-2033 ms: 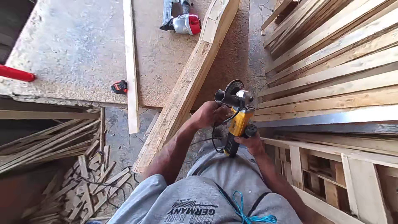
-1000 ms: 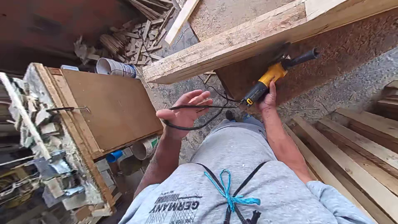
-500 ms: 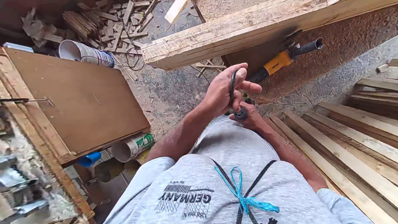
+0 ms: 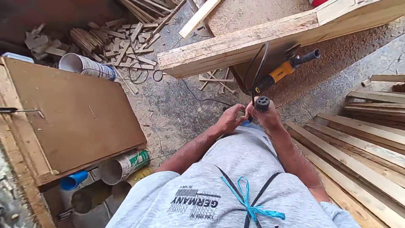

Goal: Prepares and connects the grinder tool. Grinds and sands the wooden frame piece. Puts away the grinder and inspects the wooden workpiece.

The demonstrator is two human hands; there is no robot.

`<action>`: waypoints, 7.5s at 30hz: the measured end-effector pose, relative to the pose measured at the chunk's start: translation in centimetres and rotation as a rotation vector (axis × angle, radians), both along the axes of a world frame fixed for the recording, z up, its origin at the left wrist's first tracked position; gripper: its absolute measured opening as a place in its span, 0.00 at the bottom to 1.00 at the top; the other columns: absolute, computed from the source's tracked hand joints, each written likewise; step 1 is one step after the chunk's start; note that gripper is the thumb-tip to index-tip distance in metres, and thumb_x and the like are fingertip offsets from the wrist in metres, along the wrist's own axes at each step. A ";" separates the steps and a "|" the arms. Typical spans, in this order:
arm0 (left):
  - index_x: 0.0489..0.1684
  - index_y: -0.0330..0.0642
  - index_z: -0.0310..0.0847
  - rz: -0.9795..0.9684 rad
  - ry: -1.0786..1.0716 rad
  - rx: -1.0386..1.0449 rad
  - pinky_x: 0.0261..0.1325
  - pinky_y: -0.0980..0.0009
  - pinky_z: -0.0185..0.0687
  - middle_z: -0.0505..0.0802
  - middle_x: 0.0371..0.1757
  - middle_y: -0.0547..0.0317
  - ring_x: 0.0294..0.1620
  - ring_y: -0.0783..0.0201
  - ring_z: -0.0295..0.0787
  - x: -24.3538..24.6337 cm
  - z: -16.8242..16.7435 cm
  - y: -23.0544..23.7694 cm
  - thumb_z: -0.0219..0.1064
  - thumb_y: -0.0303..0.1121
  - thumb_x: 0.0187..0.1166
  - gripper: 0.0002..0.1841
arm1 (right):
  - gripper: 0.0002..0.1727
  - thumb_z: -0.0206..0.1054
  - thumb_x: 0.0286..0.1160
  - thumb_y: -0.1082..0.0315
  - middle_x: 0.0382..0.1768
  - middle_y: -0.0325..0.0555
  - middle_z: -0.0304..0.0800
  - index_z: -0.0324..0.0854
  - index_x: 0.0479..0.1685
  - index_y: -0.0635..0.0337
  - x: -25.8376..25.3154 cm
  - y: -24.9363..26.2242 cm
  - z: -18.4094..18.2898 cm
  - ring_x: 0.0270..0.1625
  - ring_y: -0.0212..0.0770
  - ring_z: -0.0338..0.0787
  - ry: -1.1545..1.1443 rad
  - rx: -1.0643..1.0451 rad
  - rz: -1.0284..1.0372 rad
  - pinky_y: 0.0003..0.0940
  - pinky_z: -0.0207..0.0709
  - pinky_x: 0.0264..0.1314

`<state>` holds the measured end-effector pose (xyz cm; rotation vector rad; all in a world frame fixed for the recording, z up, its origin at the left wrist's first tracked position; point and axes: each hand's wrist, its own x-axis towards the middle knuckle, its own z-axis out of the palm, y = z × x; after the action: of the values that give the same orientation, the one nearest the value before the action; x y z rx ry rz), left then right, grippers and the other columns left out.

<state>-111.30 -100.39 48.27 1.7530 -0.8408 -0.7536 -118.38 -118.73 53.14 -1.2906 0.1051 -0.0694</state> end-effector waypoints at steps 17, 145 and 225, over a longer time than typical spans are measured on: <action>0.38 0.47 0.80 0.463 0.617 -0.987 0.24 0.75 0.78 0.80 0.22 0.65 0.16 0.71 0.74 4.4 15.2 4.2 0.51 0.44 0.94 0.17 | 0.19 0.74 0.77 0.56 0.55 0.42 0.95 0.88 0.57 0.59 -1.4 4.9 -3.8 0.59 0.31 0.91 -0.062 -0.491 0.294 0.34 0.85 0.67; 0.88 0.26 0.52 -0.209 0.277 -0.222 0.70 0.63 0.89 0.88 0.69 0.47 0.65 0.65 0.90 -5.8 10.4 -29.7 0.80 0.57 0.65 0.57 | 0.42 0.79 0.66 0.42 0.48 0.59 0.93 0.72 0.70 0.65 -4.6 -30.3 4.9 0.50 0.57 0.95 -0.214 0.601 -0.197 0.59 0.89 0.61; 0.36 0.44 0.86 0.200 -0.052 0.097 0.20 0.64 0.75 0.85 0.20 0.60 0.20 0.64 0.83 13.7 8.4 -45.4 0.55 0.58 0.88 0.27 | 0.42 0.72 0.58 0.30 0.38 0.36 0.91 0.78 0.64 0.53 17.0 -51.1 15.8 0.41 0.33 0.92 0.927 -1.404 0.536 0.41 0.86 0.39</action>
<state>-97.58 -145.83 56.64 1.9179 -0.6598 -0.6268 -101.38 -169.84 68.95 -2.6103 0.5647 1.1081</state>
